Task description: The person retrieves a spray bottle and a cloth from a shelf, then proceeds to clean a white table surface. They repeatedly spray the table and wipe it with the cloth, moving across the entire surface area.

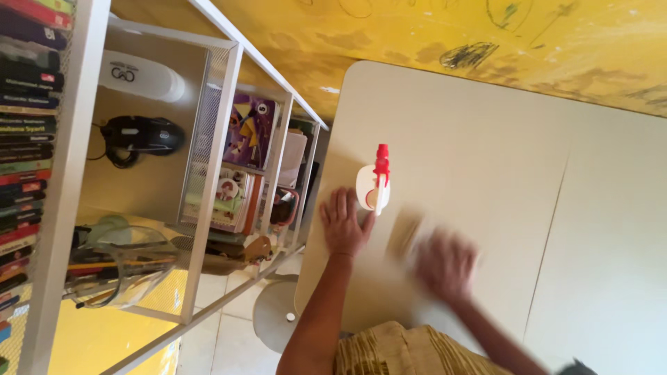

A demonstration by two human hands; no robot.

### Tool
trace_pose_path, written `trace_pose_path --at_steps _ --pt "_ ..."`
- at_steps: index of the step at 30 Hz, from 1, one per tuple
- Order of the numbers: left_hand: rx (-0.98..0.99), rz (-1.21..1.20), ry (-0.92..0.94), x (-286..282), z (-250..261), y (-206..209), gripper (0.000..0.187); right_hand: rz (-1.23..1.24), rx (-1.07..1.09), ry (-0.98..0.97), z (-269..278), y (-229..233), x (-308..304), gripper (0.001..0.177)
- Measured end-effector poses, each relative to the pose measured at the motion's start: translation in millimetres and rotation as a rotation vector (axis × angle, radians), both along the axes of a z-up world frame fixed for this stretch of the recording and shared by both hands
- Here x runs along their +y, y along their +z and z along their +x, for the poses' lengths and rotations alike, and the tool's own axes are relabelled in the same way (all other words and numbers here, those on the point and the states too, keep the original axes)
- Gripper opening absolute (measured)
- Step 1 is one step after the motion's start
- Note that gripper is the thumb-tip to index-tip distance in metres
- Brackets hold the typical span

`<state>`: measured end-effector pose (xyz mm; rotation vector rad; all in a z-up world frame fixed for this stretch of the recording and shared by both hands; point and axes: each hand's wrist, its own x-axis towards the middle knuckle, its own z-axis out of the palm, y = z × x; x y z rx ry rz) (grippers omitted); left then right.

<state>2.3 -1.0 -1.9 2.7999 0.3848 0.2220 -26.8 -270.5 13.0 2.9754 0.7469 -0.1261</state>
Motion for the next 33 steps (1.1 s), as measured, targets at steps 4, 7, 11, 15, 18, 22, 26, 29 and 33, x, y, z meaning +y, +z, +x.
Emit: trace_pose_path --at_steps 4,7,11,15,18,22,26,29,33 --pt "-0.015 0.011 0.002 -1 -3 0 0.078 0.292 0.052 0.381 -53 33 -16 0.053" --pt "0.006 0.014 0.004 -1 -3 -1 0.08 -0.241 0.546 0.256 7 15 -15 0.042" --pt "0.005 0.01 0.005 0 -1 0 0.079 0.179 -0.107 0.116 135 -13 -37 0.065" --pt "-0.011 0.026 0.013 -2 -3 0 0.078 0.238 -0.138 -0.165 234 -20 -34 0.059" --pt "-0.012 0.035 0.019 -2 -3 0 0.08 0.185 -0.253 -0.278 209 -28 1 0.06" --pt "0.007 0.009 0.013 -2 -4 -2 0.079 0.196 -0.155 0.042 68 -4 16 0.063" --pt "0.028 0.009 0.014 -3 -2 -4 0.08 0.233 -0.018 0.37 -72 45 -2 0.064" --pt "0.03 0.013 0.01 -3 -4 -4 0.081 0.268 0.031 0.427 -77 71 -31 0.065" --pt "0.018 0.044 0.003 -2 -4 -7 0.081 -0.371 0.306 -0.051 13 42 -69 0.067"
